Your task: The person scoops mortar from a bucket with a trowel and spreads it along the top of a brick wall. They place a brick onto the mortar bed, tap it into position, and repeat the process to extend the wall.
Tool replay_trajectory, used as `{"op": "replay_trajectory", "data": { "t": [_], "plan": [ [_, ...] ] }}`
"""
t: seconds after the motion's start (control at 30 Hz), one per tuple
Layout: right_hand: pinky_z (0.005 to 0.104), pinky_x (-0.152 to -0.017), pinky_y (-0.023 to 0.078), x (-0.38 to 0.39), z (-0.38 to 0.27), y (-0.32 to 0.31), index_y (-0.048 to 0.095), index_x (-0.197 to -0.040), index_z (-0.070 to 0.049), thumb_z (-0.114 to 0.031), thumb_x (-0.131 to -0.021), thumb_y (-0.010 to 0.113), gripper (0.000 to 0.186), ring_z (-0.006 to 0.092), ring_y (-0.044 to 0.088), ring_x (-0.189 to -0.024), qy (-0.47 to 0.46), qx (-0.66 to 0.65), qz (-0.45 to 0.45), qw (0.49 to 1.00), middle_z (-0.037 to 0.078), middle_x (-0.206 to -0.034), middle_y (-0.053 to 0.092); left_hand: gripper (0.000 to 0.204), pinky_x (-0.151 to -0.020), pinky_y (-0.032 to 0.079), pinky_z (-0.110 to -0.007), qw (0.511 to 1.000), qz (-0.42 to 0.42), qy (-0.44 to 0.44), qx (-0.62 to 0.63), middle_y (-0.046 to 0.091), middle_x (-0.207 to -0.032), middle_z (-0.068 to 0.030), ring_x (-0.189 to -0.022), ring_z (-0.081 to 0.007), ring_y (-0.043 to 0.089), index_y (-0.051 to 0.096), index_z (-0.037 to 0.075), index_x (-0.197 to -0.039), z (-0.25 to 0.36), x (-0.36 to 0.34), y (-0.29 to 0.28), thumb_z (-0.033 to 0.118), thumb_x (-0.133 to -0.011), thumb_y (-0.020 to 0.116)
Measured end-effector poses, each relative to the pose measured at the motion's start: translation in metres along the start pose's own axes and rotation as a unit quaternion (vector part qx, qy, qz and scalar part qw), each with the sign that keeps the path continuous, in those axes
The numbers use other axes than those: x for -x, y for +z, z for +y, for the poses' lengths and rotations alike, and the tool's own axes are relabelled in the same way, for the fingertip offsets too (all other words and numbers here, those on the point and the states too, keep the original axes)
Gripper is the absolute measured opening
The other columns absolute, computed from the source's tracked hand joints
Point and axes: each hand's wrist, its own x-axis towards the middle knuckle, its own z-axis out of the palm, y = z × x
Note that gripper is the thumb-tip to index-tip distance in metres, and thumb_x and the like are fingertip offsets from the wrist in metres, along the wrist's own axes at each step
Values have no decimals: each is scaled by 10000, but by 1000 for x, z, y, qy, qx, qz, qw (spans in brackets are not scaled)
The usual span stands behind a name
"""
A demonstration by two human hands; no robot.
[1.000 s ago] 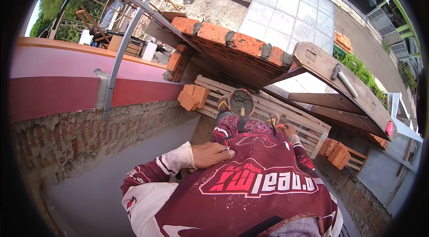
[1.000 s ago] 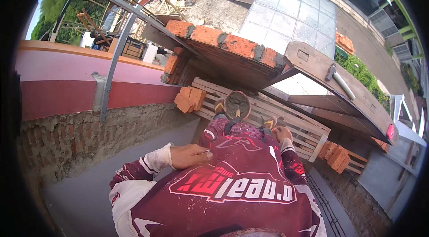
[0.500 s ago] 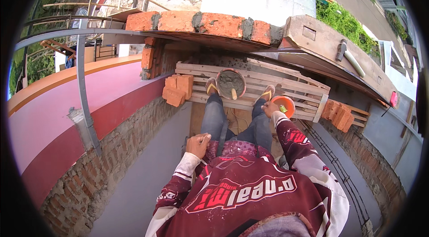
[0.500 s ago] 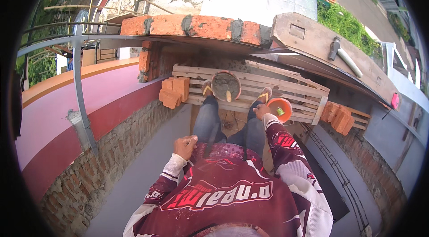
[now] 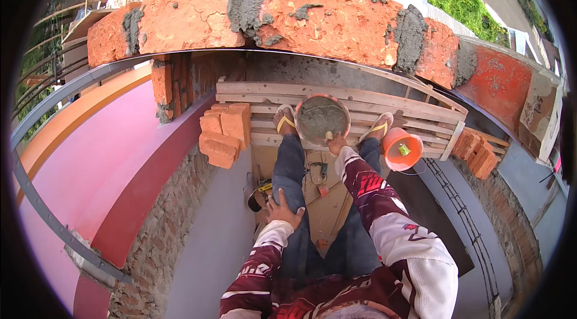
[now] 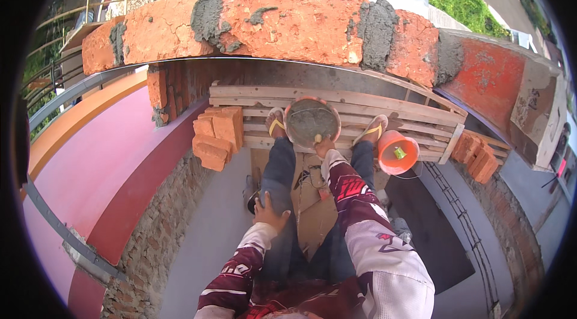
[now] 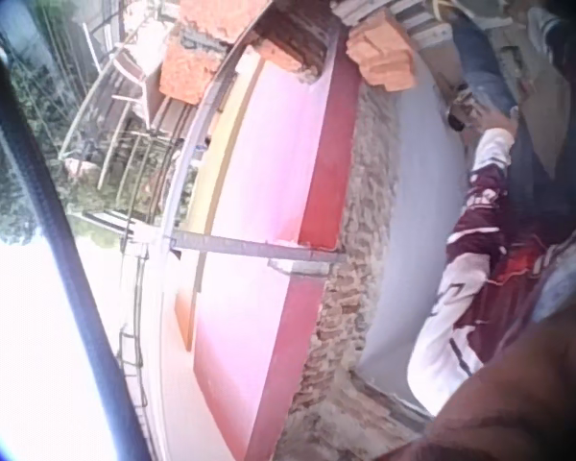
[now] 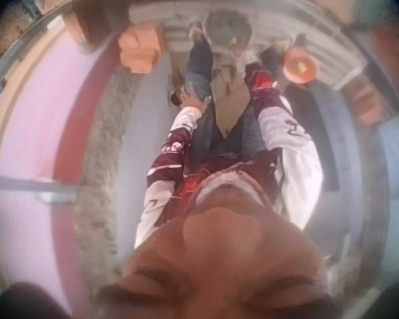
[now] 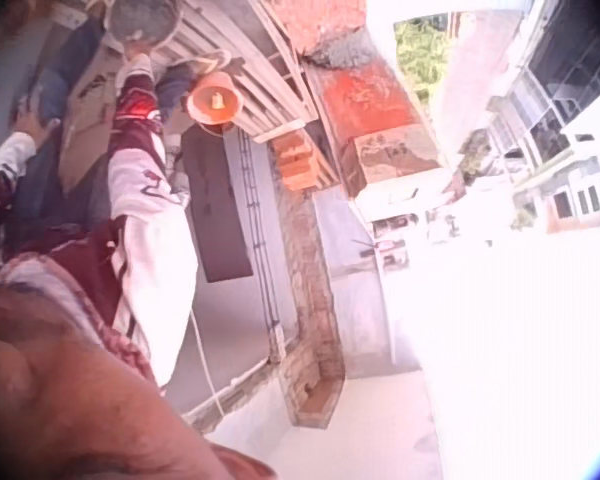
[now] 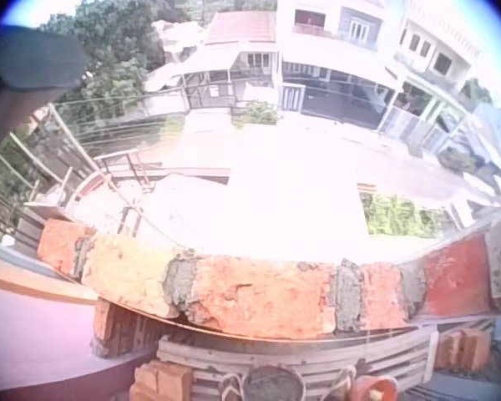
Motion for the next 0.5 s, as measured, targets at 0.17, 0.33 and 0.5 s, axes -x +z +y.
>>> {"op": "replay_trajectory", "data": {
  "t": [0.17,0.33,0.5],
  "plan": [
    [532,-899,517,62,60,5,499,-1280,-18,-305,-903,575,479,452,648,-1056,-28,54,37,997,282,-1155,652,985,-1119,328,-585,999,34,16,-6,233,-1568,-321,-1444,-470,291,160,140,-1595,3,-4,6,492,-842,689],
    [558,-853,528,115,102,-33,465,-1335,-75,-261,-864,602,524,450,661,-995,-113,67,168,977,249,-1109,653,959,-1149,274,-593,999,44,5,10,209,-1587,-301,-1472,-461,229,202,143,-1586,20,-5,-1,482,-832,688],
    [557,-848,530,74,95,-78,445,-1398,-113,-250,-860,592,574,448,660,-987,-156,64,254,952,248,-1124,649,958,-1161,254,-598,998,58,-5,-8,173,-1604,-296,-1480,-466,207,228,137,-1580,33,-4,5,491,-818,689]
  ]
}}
